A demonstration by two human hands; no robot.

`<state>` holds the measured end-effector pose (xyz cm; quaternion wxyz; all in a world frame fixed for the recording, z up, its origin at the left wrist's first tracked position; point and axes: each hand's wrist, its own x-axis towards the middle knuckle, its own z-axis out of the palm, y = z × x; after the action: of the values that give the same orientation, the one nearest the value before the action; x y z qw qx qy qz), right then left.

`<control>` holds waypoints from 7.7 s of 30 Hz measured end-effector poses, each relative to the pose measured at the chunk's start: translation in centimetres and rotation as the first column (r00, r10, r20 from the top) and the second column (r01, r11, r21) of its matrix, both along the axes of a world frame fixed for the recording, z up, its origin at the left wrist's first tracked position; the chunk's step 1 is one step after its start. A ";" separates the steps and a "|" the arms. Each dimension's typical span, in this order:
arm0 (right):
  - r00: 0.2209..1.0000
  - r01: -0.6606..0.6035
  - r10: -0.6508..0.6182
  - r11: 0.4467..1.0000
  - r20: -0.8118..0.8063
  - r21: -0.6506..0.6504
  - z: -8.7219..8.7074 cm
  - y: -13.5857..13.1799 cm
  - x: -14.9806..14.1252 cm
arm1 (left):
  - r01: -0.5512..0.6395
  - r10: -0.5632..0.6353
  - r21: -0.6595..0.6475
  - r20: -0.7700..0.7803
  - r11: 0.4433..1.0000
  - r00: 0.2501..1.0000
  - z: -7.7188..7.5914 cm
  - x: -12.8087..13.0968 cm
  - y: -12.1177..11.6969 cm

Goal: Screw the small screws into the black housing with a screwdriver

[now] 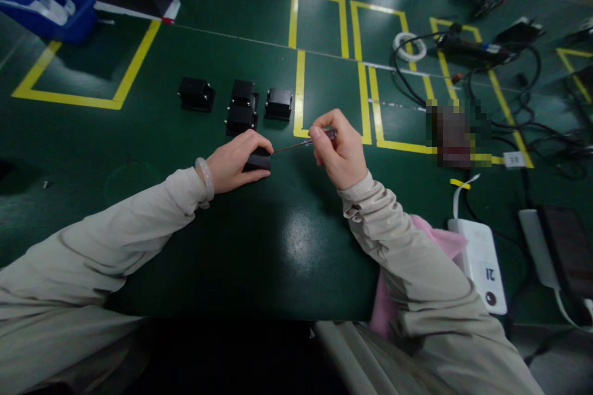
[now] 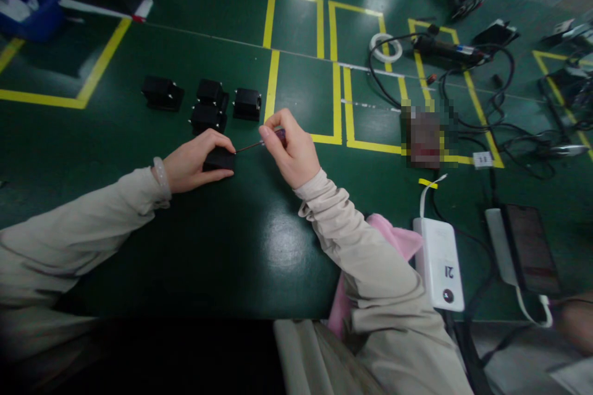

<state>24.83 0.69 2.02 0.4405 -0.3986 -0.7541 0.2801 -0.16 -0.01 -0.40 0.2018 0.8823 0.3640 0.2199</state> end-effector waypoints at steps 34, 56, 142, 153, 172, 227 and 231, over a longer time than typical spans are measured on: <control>0.999 -0.027 0.027 1.000 0.023 -0.016 0.0 -0.1 0.0 | -0.005 0.005 0.025 0.010 1.000 1.000 -0.2 -0.1 0.0; 0.999 0.021 -0.021 1.000 0.037 -0.017 -0.2 0.0 0.0 | -0.021 0.021 -0.012 -0.004 1.000 1.000 -0.1 -0.1 0.0; 1.000 0.010 -0.010 1.000 -0.016 0.007 -0.6 0.3 0.2 | 0.036 -0.038 0.055 0.032 0.998 0.999 -0.3 -0.2 0.0; 1.000 0.005 -0.005 1.000 -0.004 -0.017 -0.4 0.2 0.2 | 0.030 -0.031 0.046 0.032 0.999 0.999 -0.3 -0.2 0.0; 1.000 -0.016 0.016 0.999 -0.010 -0.042 -0.6 0.1 0.2 | 0.010 -0.011 0.010 0.016 1.000 1.000 -0.2 -0.2 0.1; 1.000 -0.003 0.002 0.999 -0.026 -0.035 -0.4 0.1 0.1 | 0.020 -0.020 0.021 0.033 1.000 0.999 -0.3 -0.2 0.0; 1.000 0.010 -0.011 0.999 -0.014 -0.049 -0.3 0.0 0.1 | 0.019 -0.020 0.036 0.032 0.999 0.999 -0.4 -0.2 0.0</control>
<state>24.89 0.73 1.76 0.4373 -0.4112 -0.7419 0.2988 -0.35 0.02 -0.82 0.1943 0.8855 0.3480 0.2388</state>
